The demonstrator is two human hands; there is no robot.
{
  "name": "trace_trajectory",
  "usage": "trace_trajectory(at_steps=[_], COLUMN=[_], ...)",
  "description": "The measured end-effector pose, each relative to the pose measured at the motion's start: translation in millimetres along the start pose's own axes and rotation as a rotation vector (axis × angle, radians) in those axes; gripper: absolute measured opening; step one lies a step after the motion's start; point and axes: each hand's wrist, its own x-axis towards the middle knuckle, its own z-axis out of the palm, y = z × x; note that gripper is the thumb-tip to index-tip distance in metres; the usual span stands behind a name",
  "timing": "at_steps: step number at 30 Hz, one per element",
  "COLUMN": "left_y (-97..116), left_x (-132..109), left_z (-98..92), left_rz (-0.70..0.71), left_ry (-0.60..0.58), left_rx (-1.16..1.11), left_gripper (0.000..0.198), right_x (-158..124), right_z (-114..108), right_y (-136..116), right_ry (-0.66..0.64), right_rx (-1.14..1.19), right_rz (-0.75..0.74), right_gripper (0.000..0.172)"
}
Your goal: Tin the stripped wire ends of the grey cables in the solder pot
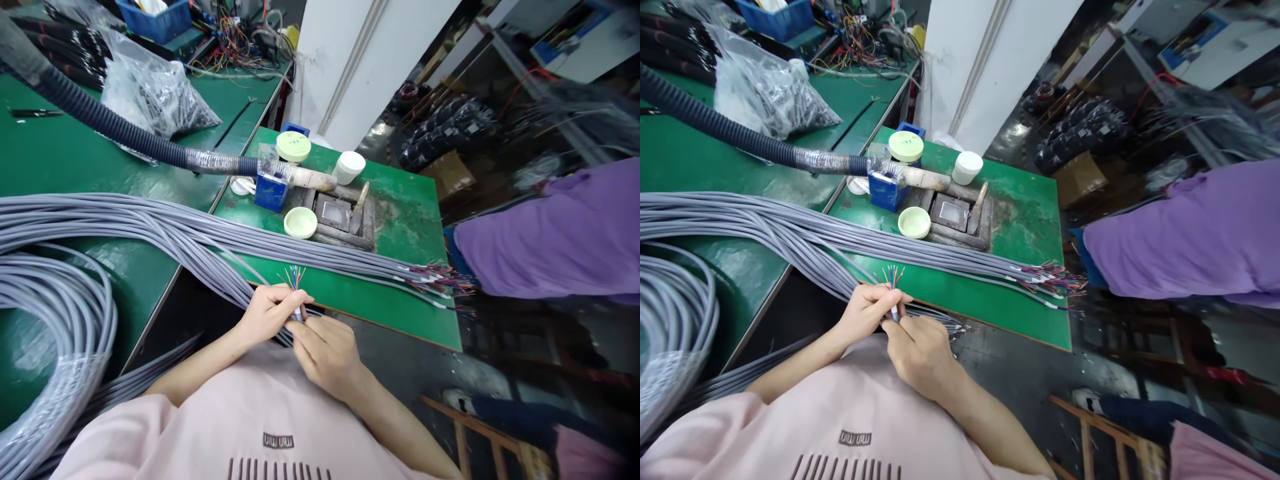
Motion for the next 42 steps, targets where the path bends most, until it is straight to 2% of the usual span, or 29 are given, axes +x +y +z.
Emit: trace_trajectory(at_steps=[25,42], left_y=[-4.6,-8.8], left_x=[2.8,4.0], left_z=[-1.9,-4.3], left_rz=[0.07,-0.01], left_ry=[-0.025,-0.056], left_rx=[-0.022,-0.125], left_gripper=[0.045,0.048], right_x=[2.1,3.9], right_z=[5.5,8.2], right_y=[5.4,6.9], right_ry=[-0.018,-0.017], right_rx=[0.068,0.102], right_rz=[0.013,0.036], right_gripper=[0.019,0.019])
